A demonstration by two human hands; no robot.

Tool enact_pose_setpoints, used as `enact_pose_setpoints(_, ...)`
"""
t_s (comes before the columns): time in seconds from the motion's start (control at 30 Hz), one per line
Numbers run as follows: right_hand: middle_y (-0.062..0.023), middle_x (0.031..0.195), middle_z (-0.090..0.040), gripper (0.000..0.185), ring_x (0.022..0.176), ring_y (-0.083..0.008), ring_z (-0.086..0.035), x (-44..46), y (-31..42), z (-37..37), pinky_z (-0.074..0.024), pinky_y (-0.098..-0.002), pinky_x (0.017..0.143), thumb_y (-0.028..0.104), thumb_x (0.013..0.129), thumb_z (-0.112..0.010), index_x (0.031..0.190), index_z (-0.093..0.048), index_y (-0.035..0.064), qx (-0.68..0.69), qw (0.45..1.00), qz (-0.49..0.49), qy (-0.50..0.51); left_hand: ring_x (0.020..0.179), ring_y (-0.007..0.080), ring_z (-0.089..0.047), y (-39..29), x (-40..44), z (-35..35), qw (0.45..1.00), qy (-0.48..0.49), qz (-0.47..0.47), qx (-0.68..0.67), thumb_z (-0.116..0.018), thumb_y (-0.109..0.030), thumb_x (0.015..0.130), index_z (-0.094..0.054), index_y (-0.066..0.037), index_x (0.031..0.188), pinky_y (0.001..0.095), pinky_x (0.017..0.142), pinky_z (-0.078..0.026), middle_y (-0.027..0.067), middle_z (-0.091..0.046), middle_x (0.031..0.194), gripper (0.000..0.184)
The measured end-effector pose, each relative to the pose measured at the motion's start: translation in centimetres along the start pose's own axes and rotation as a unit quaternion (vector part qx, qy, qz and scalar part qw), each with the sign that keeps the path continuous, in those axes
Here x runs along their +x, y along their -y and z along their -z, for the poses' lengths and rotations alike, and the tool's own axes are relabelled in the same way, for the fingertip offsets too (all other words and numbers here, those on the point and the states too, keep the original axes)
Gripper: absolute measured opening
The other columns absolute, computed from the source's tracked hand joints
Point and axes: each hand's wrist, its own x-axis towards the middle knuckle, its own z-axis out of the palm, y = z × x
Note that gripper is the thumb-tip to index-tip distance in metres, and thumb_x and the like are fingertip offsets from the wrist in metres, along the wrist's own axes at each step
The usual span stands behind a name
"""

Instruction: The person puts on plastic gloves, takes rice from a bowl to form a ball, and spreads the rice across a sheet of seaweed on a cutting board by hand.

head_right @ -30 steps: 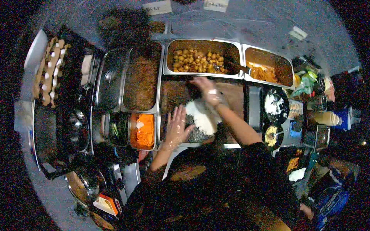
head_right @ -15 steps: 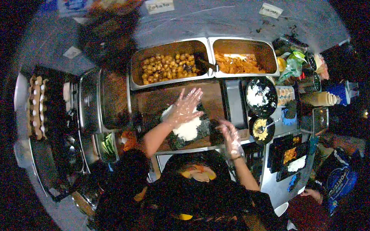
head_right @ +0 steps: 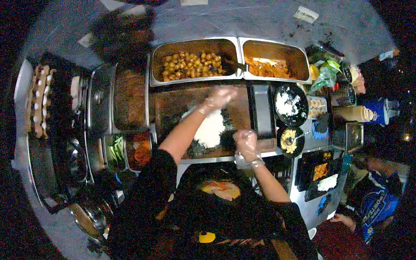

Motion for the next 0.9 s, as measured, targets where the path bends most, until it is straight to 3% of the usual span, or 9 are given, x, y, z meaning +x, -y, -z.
enact_pose_setpoints(0.07, -0.005, 0.064, -0.059, 0.013, 0.06, -0.0147, -0.053, 0.3, -1.4, -1.9, -0.041, -0.0324, 0.056, 0.008, 0.082, -0.059, 0.07, -0.063, 0.0029, 0.012, 1.0, 0.027, -0.006, 0.116, 0.0213, -0.058, 0.5, -2.0, 2.2, 0.883, -0.024, 0.184, -0.431, -0.052, -0.04, 0.096, -0.063, -0.001, 0.118, 0.0373, 0.107, -0.037, 0.0106, -0.065, 0.119, 0.046)
enact_pose_setpoints(0.1, -0.0086, 0.076, -0.062, 0.009, 0.071, -0.0202, -0.056, 0.1, 0.8, -3.0, -0.0434, -0.0368, 0.064, 0.01, 0.083, -0.059, 0.08, -0.064, 0.0037, -0.127, 0.976, 0.177, -0.019, 0.108, 0.0182, -0.062, 0.4, -4.0, 3.5, 0.844, -0.081, 0.155, -0.506, -0.053, -0.037, 0.097, -0.065, 0.0, 0.111, 0.0338, 0.103, -0.041, 0.01, -0.068, 0.111, 0.041)
enact_pose_setpoints(0.13, -0.0122, 0.087, -0.064, 0.013, 0.082, -0.0256, -0.059, -0.1, 2.4, -4.4, -0.0458, -0.0411, 0.073, 0.013, 0.083, -0.059, 0.09, -0.066, 0.0044, -0.26, 0.91, 0.322, -0.032, 0.107, 0.0202, -0.062, -1.0, -6.6, 6.2, 0.823, -0.078, 0.209, -0.523, -0.055, -0.035, 0.096, -0.064, 0.002, 0.111, 0.0342, 0.102, -0.043, 0.0128, -0.067, 0.111, 0.041)
enact_pose_setpoints(0.2, -0.0174, 0.126, -0.054, 0.04, 0.12, -0.0358, -0.048, 0.1, 2.7, -7.7, -0.0346, -0.0505, 0.101, 0.031, 0.088, -0.058, 0.121, -0.058, 0.0083, -0.391, 0.867, 0.304, 0.05, 0.106, 0.0209, -0.062, 0.3, -11.9, 7.5, 0.835, -0.111, 0.18, -0.508, -0.053, -0.035, 0.097, -0.064, 0.002, 0.112, 0.0353, 0.099, -0.045, 0.0123, -0.067, 0.112, 0.041)
enact_pose_setpoints(0.3, -0.015, 0.156, -0.019, 0.074, 0.145, -0.0358, -0.012, 1.7, 5.1, -12.1, -0.0086, -0.0543, 0.115, 0.059, 0.09, -0.045, 0.149, -0.031, 0.016, -0.45, 0.821, 0.335, 0.103, 0.104, 0.0167, -0.061, -3.0, -19.7, 9.9, 0.889, -0.147, 0.239, -0.363, -0.044, -0.027, 0.102, -0.066, 0.001, 0.11, 0.0309, 0.095, -0.046, 0.0093, -0.068, 0.11, 0.037)
enact_pose_setpoints(0.53, -0.016, 0.158, -0.012, 0.074, 0.146, -0.0351, -0.009, 4.5, 6.8, -15.0, -0.0047, -0.0579, 0.115, 0.058, 0.09, -0.046, 0.151, -0.025, 0.02, -0.513, 0.78, 0.337, 0.12, 0.104, 0.0202, -0.062, -9.7, -26.3, 7.5, 0.783, -0.322, 0.273, -0.456, -0.043, -0.035, 0.101, -0.065, 0.003, 0.111, 0.035, 0.098, -0.043, 0.0123, -0.069, 0.107, 0.045)
enact_pose_setpoints(0.67, -0.0151, 0.158, -0.014, 0.073, 0.146, -0.0354, -0.009, 5.5, 7.6, -16.3, -0.0032, -0.0576, 0.115, 0.057, 0.09, -0.047, 0.15, -0.026, 0.0211, -0.511, 0.778, 0.341, 0.128, 0.098, 0.021, -0.065, -6.8, -27.1, 5.2, 0.794, -0.3, 0.18, -0.497, -0.047, -0.022, 0.1, -0.063, 0.007, 0.112, 0.033, 0.09, -0.047, 0.0153, -0.069, 0.103, 0.035)
enact_pose_setpoints(0.8, -0.0143, 0.157, -0.017, 0.071, 0.145, -0.0355, -0.011, 6.6, 8.4, -17.5, -0.0023, -0.0572, 0.115, 0.056, 0.09, -0.047, 0.15, -0.028, 0.0215, -0.51, 0.773, 0.354, 0.133, 0.097, 0.0202, -0.065, -6.8, -26.6, 5.3, 0.766, -0.341, 0.192, -0.509, -0.048, -0.016, 0.098, -0.064, 0.003, 0.114, 0.0318, 0.085, -0.05, 0.0149, -0.07, 0.103, 0.029)
enact_pose_setpoints(0.9, -0.0138, 0.157, -0.018, 0.07, 0.145, -0.0357, -0.013, 7.5, 8.8, -18.5, -0.0026, -0.057, 0.115, 0.056, 0.09, -0.046, 0.15, -0.029, 0.0219, -0.504, 0.775, 0.36, 0.128, 0.094, 0.0217, -0.066, -6.8, -26.4, 5.9, 0.827, -0.287, 0.236, -0.421, -0.051, -0.013, 0.095, -0.065, 0.0, 0.112, 0.0329, 0.083, -0.051, 0.0137, -0.07, 0.101, 0.025)
